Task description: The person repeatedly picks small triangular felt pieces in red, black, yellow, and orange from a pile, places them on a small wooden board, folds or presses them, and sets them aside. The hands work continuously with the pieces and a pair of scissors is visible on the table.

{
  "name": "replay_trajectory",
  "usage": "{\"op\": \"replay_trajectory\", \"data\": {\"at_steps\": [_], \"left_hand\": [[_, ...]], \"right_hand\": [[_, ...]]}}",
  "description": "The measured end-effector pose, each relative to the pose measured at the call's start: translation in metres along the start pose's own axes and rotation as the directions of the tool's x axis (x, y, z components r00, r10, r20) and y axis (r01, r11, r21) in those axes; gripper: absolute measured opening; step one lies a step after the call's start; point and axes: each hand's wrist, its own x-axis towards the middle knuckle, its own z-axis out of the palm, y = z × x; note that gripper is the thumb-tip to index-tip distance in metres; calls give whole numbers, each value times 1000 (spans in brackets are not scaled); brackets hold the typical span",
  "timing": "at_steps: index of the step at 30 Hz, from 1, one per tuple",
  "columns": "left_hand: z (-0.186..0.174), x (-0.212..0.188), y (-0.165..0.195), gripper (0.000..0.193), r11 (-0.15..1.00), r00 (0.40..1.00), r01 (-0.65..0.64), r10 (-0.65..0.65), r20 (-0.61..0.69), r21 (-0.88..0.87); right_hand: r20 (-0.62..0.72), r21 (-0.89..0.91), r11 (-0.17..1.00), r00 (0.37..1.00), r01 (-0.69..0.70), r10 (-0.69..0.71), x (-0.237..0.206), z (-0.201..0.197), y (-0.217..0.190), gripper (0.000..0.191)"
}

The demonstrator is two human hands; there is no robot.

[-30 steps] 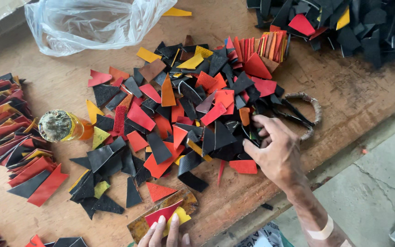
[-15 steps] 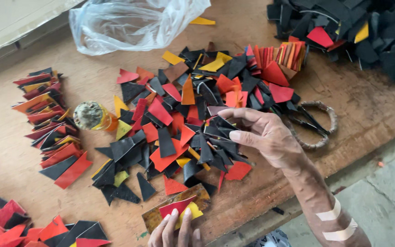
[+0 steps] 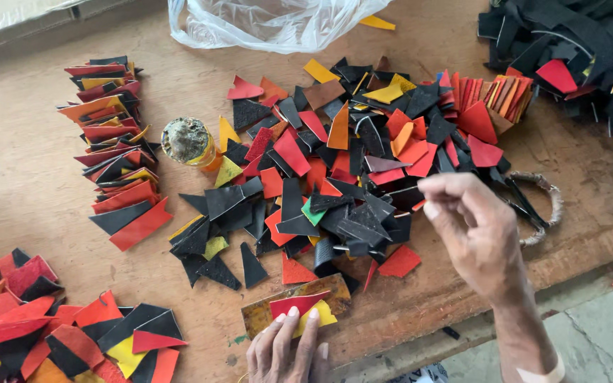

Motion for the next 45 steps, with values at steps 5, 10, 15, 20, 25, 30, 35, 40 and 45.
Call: {"op": "replay_trajectory", "data": {"at_steps": [5,10,15,20,25,30,35,40,45], "left_hand": [[3,-6,-2,49,1000,998,-6,6,70,-7],[5,-8,-1,48,1000,999,-3,2,52,4],[6,-9,-1,47,1000,1000,-5,5,16,10],[7,-13,-5,47,1000,997,-18,17,71,17],[10,-16,-8,48,1000,994,-14,10,109,28],[11,-17,-7,47,1000,999,0,-2,52,30],[13,-18,-8,47,1000,996,-15,13,89,26],[15,-19,-9,47,1000,995,-5,3,96,17],[15,-19,-9,47,1000,996,-4,3,87,17]], "right_hand": [[100,-336,897,958,288,-270,-29,10,4,47],[213,-388,842,925,374,-314,-41,27,-3,37],[219,-429,853,950,297,-221,-39,23,-2,24],[12,-417,896,986,155,-165,-48,23,-9,25],[172,-345,908,967,239,-189,-41,45,-13,58],[132,-308,934,980,181,-147,-39,48,-6,45],[114,-327,911,967,251,-226,-47,42,8,25],[76,-337,922,982,191,-175,-50,41,14,24],[113,-326,922,976,211,-183,-52,41,13,27]]}}
